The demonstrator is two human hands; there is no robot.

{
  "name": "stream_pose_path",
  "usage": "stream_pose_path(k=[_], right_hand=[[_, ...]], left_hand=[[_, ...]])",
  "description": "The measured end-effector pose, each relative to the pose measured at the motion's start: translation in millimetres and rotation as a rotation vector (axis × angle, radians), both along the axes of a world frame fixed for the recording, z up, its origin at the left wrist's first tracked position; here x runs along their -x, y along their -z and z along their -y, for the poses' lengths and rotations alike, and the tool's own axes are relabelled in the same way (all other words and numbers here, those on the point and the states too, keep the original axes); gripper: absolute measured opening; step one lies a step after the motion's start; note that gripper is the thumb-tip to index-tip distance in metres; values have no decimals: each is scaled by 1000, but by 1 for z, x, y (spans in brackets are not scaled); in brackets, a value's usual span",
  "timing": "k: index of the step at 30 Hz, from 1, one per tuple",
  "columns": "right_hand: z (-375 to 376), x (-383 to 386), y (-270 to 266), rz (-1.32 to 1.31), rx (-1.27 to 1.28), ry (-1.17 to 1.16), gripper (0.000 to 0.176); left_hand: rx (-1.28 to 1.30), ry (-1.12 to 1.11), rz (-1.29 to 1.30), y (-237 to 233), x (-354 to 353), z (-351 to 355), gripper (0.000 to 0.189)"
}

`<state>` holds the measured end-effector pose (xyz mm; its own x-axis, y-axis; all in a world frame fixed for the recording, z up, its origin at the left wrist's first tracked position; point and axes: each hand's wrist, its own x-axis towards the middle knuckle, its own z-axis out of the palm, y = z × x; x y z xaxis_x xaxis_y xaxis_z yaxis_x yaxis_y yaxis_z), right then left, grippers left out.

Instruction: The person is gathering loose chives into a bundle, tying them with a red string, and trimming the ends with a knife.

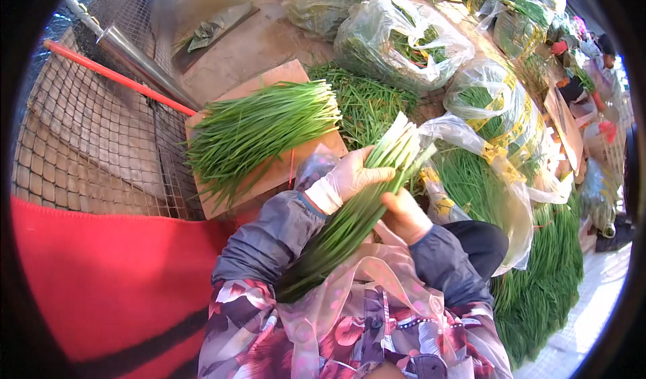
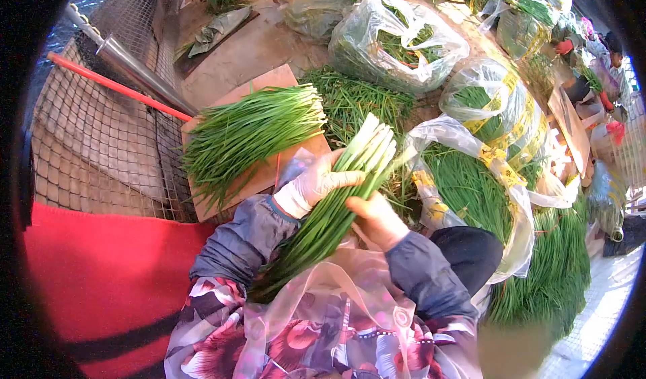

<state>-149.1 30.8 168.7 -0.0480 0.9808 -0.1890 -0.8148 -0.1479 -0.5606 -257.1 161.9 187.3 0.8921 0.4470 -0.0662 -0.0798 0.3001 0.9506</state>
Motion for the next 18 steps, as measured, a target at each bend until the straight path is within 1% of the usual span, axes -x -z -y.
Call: stream_pose_path(k=[1,2,3,4,5,7,8,9,11,13,14,15,17,18], right_hand=[[-6,11,0,43,53,17,64],[-14,19,-8,-18,89,-13,60],[-24,28,-16,67,67,-22,59],[-36,37,-17,123,-4,7,59],[-47,47,-19,176,-70,37,60],[-80,61,-15,83,-93,110,52],[-95,67,-19,37,-104,101,46],[-112,71,-20,-40,-135,101,40],[-147,78,-32,-137,-183,118,36],[-184,91,-37,-208,-66,252,35],[-204,94,-32,-226,-7,270,35],[-222,96,-16,-271,12,287,34],[-256,97,26,-311,44,252,35],[-257,90,36,-240,102,259,35]], left_hand=[[2,0,0,-4,2,-5,50],[-248,-12,-58,-21,7,-14,47],[-495,-25,-122,-30,11,-23,45],[-831,-176,-69,-26,10,-34,37],[-821,-162,-93,-29,12,-43,43],[-718,86,-183,-56,15,-70,44],[-622,225,-337,-81,18,-84,48],[-557,310,-389,-93,19,-100,54],[-728,312,-431,-105,18,-131,67],[-1102,200,-679,-116,21,-160,85],[-1069,115,-849,-126,25,-164,101],[-1073,120,-847,-122,33,-169,101],[-1212,-80,-712,-101,55,-185,113],[-1283,-88,-673,-77,64,-197,123]])
